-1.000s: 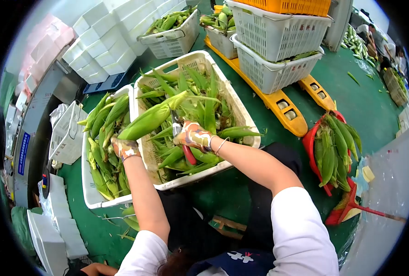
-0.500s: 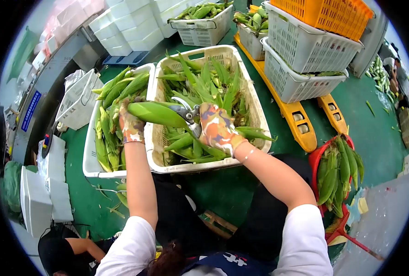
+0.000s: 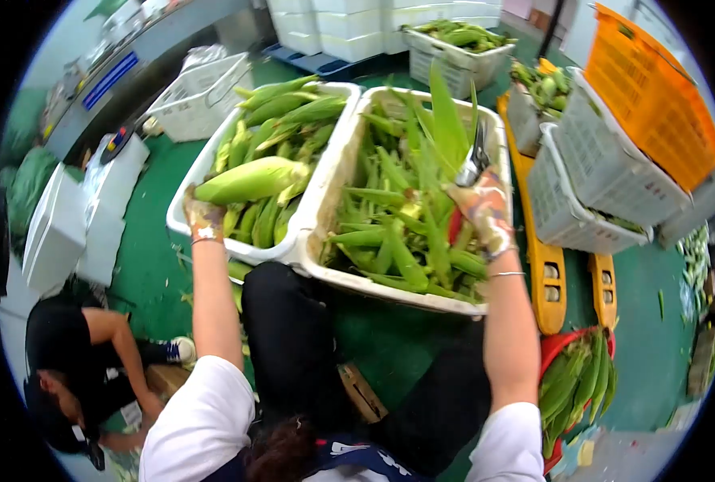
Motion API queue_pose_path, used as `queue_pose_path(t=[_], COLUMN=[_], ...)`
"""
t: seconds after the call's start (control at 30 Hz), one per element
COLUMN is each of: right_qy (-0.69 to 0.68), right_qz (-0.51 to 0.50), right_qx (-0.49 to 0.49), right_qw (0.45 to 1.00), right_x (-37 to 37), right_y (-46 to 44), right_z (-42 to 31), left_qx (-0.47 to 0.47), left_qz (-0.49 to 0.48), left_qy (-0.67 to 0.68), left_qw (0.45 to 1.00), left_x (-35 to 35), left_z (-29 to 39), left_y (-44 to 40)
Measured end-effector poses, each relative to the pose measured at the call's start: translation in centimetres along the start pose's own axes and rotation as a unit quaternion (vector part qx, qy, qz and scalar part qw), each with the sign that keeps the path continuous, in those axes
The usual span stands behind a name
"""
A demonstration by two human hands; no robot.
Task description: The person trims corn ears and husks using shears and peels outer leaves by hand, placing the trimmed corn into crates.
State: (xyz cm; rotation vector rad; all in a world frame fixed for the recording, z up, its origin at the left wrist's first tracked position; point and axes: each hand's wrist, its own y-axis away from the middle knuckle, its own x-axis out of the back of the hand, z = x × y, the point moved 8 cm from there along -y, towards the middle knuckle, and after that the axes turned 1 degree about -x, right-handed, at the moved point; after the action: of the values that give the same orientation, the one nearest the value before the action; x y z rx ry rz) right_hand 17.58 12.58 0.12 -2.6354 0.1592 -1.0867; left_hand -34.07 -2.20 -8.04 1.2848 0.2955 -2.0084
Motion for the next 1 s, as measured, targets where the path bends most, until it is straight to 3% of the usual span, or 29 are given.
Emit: queue_pose_path(t=[0.03,0.1,0.13,0.17,0.2,0.23,0.27,0.3,0.33,0.37,0.4,0.43,0.47,0.53,0.6,0.67,0.7,0.73,0.8,0.87,0.97,1.0], right_qy=[0.055,0.13,0.153,0.128,0.104,0.14,0.138,0.132,0.125,0.171,0.168,0.214,0.262,0.279,0.184,0.179,0.133,0.172,0.128,0.134,0.126,0.03], right_qz=[-0.054,-0.124,-0.144,-0.158,-0.169,-0.171,-0.215,-0.224,-0.23,-0.213,-0.215,-0.202,-0.185,-0.205,-0.229,-0.214,-0.226,-0.209,-0.24,-0.279,-0.305,-0.303], right_qx=[0.04,0.1,0.117,0.064,0.01,0.008,-0.044,-0.012,0.019,0.001,0.042,0.036,0.032,-0.003,-0.002,-0.094,-0.096,-0.082,-0.1,-0.092,-0.049,-0.032], right_qw=[0.996,0.979,0.971,0.977,0.98,0.975,0.966,0.966,0.965,0.962,0.961,0.955,0.947,0.938,0.956,0.956,0.96,0.959,0.957,0.946,0.943,0.952], right_x=[-0.9,-2.6,-3.2,-3.9,-4.6,-4.9,-5.6,-6.8,-7.6,-8.6,-9.4,-9.5,-9.4,-8.7,-9.3,-9.0,-9.6,-10.1,-11.6,-12.0,-10.4,-10.0], right_y=[0.3,1.8,3.0,3.6,4.1,4.6,5.3,5.6,5.8,5.9,6.1,6.7,6.9,7.2,7.0,6.6,6.3,6.1,6.4,7.0,8.1,8.5], right_z=[0.0,-0.8,-1.4,-0.7,-0.2,-1.1,-1.9,-2.5,-2.7,-0.9,-0.2,0.7,1.3,-0.1,2.4,-0.1,-0.1,2.1,1.1,-1.4,-3.9,-3.4], left_qx=[-0.081,-0.084,-0.109,-0.171,-0.256,-0.279,-0.279,-0.278,-0.26,-0.251,-0.275,-0.208,-0.222,-0.168,-0.386,-0.52,-0.47,-0.447,-0.255,-0.182,-0.108,-0.045], left_qz=[0.017,0.044,0.046,0.1,0.196,0.236,0.257,0.293,0.323,0.339,0.277,0.32,0.296,0.396,0.281,0.106,-0.018,-0.068,-0.256,-0.289,-0.342,-0.294], left_qy=[-0.046,-0.091,-0.182,-0.143,-0.219,-0.319,-0.533,-0.705,-0.841,-0.8,-0.79,-0.777,-0.752,-0.773,-0.761,-0.662,-0.624,-0.671,-0.727,-0.917,-0.921,-0.878], left_qw=[0.996,0.991,0.976,0.97,0.921,0.875,0.756,0.583,0.348,0.427,0.474,0.501,0.545,0.466,0.439,0.528,0.624,0.588,0.584,0.208,0.154,0.375], left_x=[4.8,10.4,14.6,21.4,21.3,23.2,29.3,35.2,40.2,41.4,40.0,41.6,45.0,41.8,27.0,12.3,6.5,3.2,-2.5,0.6,4.3,3.4], left_z=[4.5,11.2,14.7,18.2,19.1,19.6,20.7,21.8,20.9,19.3,17.3,16.1,15.3,15.4,15.6,13.3,10.6,6.7,-3.2,-13.6,-19.9,-20.3], left_y=[-1.7,1.3,2.3,2.2,6.7,8.6,7.8,7.1,6.2,6.8,7.0,6.6,4.6,2.9,1.2,-1.1,-2.7,-4.9,-8.7,-13.1,-14.9,-15.1])
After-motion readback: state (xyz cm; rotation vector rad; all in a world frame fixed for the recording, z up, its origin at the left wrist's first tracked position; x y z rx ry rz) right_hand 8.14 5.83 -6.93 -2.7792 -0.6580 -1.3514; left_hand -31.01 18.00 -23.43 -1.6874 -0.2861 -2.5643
